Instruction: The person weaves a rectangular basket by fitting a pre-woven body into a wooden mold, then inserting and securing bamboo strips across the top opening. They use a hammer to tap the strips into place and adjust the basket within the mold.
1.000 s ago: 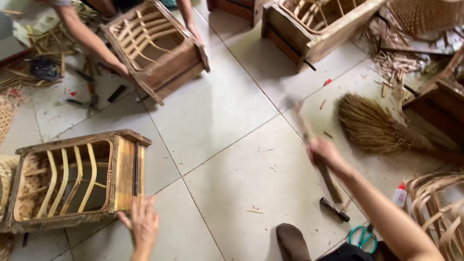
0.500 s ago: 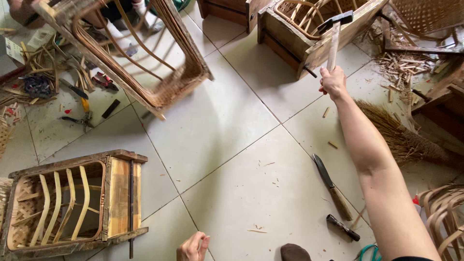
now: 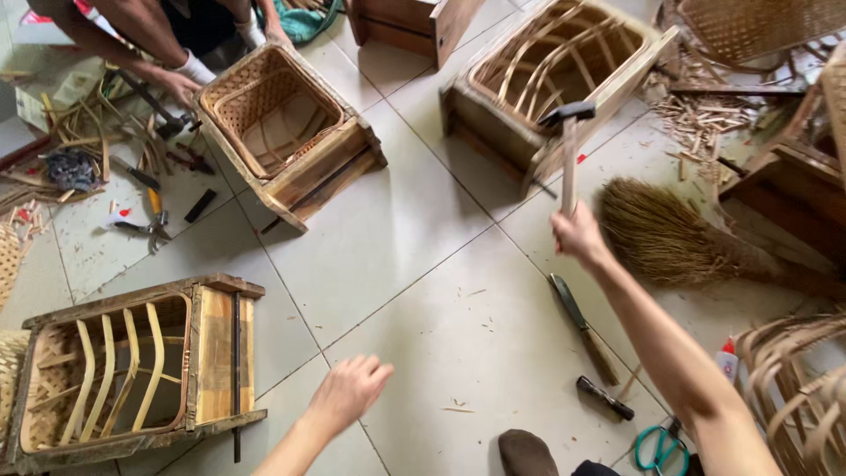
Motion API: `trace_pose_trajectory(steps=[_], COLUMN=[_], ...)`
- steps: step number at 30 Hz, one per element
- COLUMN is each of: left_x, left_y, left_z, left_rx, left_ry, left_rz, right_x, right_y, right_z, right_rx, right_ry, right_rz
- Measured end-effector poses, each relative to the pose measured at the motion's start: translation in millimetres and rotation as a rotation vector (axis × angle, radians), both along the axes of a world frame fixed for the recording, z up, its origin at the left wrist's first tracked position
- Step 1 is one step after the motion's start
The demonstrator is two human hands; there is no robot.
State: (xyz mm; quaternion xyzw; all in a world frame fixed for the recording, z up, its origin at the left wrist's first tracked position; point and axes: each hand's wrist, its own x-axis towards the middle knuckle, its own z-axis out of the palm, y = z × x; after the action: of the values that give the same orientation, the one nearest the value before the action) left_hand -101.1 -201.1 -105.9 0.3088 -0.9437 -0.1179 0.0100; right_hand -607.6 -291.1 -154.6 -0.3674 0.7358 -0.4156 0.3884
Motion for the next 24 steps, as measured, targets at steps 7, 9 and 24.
trace_pose_trajectory(steps=[7, 9, 24], left_x=[-131, -172, -211], left_y=[-81, -98, -91], left_z=[-8, -16, -69], left_rx=[-0.324, -0.288, -0.274], left_ry=[0.001, 0.044, 0.019], left_rz=[-0.033, 0.074, 0.132], right_x=[26, 38, 29], right_y=[175, 225, 334], right_z=[19, 26, -79], right_rx=[0.093, 0.136, 0.008], right_ry=[0.28, -0.01, -0.225], right_rz=[0.265, 0.302, -0.294])
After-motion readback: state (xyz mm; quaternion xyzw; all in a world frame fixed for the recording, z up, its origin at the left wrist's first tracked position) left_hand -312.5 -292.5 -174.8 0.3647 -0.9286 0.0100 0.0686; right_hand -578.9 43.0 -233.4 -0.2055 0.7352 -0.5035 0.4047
